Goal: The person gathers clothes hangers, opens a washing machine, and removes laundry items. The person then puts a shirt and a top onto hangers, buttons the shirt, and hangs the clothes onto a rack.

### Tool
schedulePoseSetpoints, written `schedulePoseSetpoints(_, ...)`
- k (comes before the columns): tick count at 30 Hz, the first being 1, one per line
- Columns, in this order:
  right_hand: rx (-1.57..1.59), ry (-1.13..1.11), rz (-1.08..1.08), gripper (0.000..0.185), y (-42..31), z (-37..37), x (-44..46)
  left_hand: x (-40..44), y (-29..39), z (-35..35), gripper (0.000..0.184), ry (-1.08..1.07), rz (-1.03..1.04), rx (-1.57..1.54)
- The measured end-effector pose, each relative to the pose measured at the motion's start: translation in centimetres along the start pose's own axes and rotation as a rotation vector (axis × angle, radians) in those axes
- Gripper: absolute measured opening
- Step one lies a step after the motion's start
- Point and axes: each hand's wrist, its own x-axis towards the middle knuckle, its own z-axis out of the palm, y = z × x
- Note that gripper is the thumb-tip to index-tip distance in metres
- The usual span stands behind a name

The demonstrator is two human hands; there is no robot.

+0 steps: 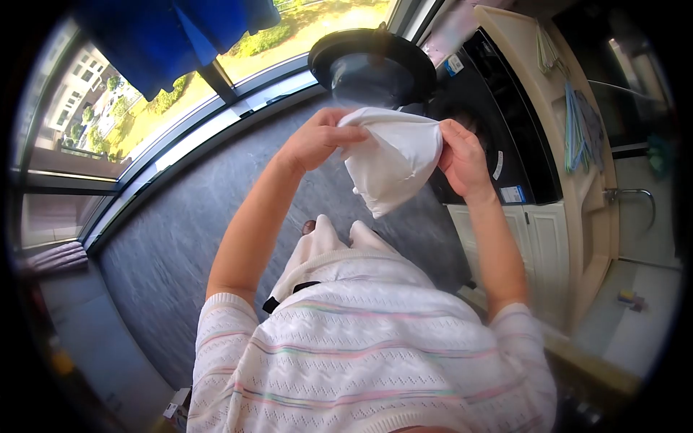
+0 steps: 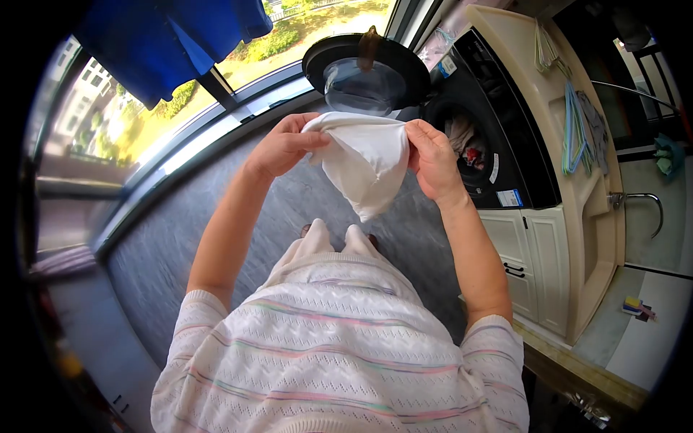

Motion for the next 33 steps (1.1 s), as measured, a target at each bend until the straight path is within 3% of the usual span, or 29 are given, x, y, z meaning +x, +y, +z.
schedulePoseSetpoints(1,-0.043,-0.013,-0.016,0.018,-0.1,-0.8,0.2,0.2,-0.1,0.2,0.025,0.032,-0.005,-0.279)
schedulePoseSetpoints(5,-0.038,0.097,-0.085,0.017,-0.5,-2.7,0.8,0.2,0.1,0.1,0.031,-0.016,-0.061,-0.374)
schedulePoseSetpoints(7,0.007,0.156,-0.088,0.018,-1.4,-2.0,0.7,-0.4,0.6,0.5,0.039,-0.052,-0.011,0.491)
schedulePoseSetpoints(9,0.006,0.068,-0.054,0.017,-2.8,-0.6,0.1,-0.3,-0.2,0.6,0.042,-0.056,-0.035,1.305)
schedulePoseSetpoints(11,-0.070,-0.095,-0.006,0.013,-2.9,-0.9,0.0,0.4,-2.2,-1.3,0.037,0.070,-0.150,1.202)
schedulePoseSetpoints(12,-0.360,-0.143,-0.042,0.012,-2.9,-0.5,-0.2,0.5,-2.1,-2.0,0.036,0.129,-0.205,1.149)
schedulePoseSetpoints(13,-0.651,-0.188,-0.072,0.013,-2.8,0.5,-0.8,0.3,-2.0,-2.8,0.032,0.032,-0.181,0.720)
schedulePoseSetpoints(16,-1.412,-0.279,-0.080,0.022,-0.5,-1.2,-0.8,-0.6,-1.1,-2.2,0.030,-0.088,-0.111,0.015)
schedulePoseSetpoints(18,-1.736,-0.269,0.031,0.022,1.2,-3.4,0.4,-1.1,-0.8,-1.3,0.040,-0.110,-0.137,0.035)
schedulePoseSetpoints(19,-1.383,-0.176,0.065,0.021,0.7,-3.8,0.6,-1.4,-0.8,-1.0,0.040,-0.101,-0.172,0.111)
schedulePoseSetpoints(20,-0.972,-0.231,0.134,0.020,0.5,-4.8,1.1,-1.6,-0.6,-0.8,0.041,-0.092,-0.211,0.187)
schedulePoseSetpoints(22,-0.387,-0.216,0.172,0.020,-0.3,-4.1,0.9,-1.7,-0.3,-0.3,0.039,-0.063,-0.229,0.918)
schedulePoseSetpoints(24,-0.187,-0.245,0.255,0.022,-0.5,-2.1,0.0,-1.1,-2.8,-0.8,0.036,0.003,-0.260,1.487)
schedulePoseSetpoints(25,-0.160,-0.272,0.277,0.022,-0.7,-1.1,-0.1,-0.7,-4.0,-1.6,0.032,0.071,-0.250,1.512)
schedulePoseSetpoints(29,-0.237,-0.284,0.267,0.021,-1.6,-3.0,1.1,-0.4,-4.8,-4.5,0.027,-0.087,-0.295,0.750)
schedulePoseSetpoints(33,-0.662,-0.063,0.142,0.025,-1.4,-5.5,1.9,-1.4,-1.9,-1.1,0.037,-0.169,-0.232,0.160)
